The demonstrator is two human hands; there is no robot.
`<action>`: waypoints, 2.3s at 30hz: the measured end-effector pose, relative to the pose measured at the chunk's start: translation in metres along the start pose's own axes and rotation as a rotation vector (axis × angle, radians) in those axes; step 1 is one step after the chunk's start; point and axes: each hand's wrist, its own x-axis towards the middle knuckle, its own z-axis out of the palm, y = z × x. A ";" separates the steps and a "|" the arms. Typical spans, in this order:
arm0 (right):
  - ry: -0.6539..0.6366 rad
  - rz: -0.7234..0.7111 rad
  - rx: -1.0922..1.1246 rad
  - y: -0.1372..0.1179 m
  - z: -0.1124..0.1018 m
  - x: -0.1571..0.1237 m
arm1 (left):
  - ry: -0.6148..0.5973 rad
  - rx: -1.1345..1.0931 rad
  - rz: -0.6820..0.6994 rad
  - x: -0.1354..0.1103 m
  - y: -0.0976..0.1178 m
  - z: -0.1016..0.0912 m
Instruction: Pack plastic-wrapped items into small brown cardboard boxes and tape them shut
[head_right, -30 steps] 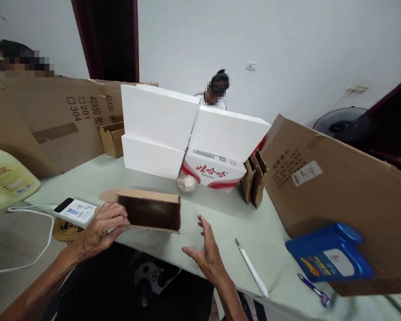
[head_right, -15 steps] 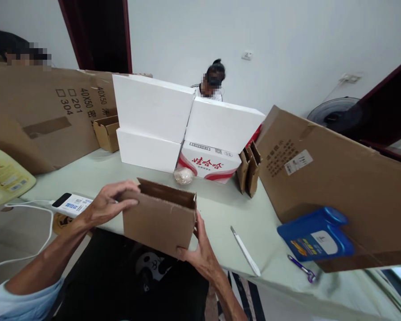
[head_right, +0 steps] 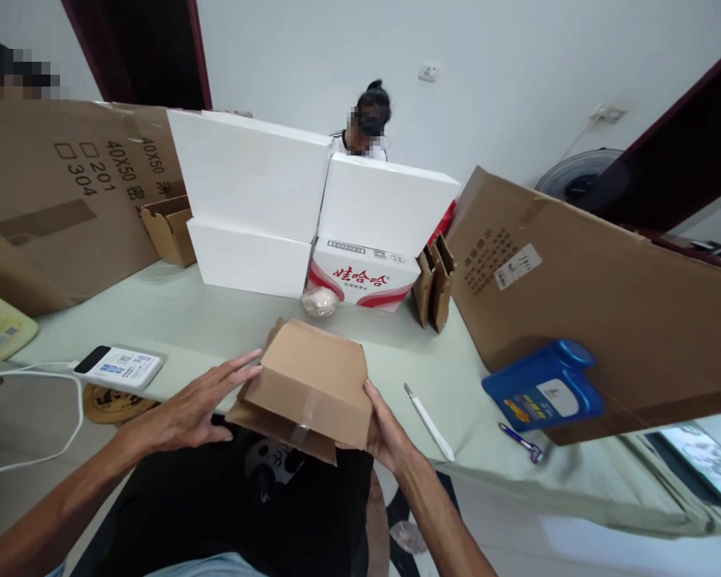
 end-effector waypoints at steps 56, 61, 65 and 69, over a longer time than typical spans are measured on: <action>-0.252 -1.312 -1.175 -0.115 0.102 -0.028 | 0.392 -0.421 -0.085 0.045 -0.002 -0.001; -0.246 -1.042 -1.059 -0.123 0.104 -0.027 | 0.401 -0.380 -0.019 0.045 -0.007 0.002; -0.219 -0.769 -0.856 -0.131 0.100 -0.017 | 0.423 -0.345 0.046 0.044 -0.008 0.003; -0.187 -0.688 -0.733 -0.144 0.090 0.002 | 0.449 -0.269 0.108 0.043 -0.005 0.004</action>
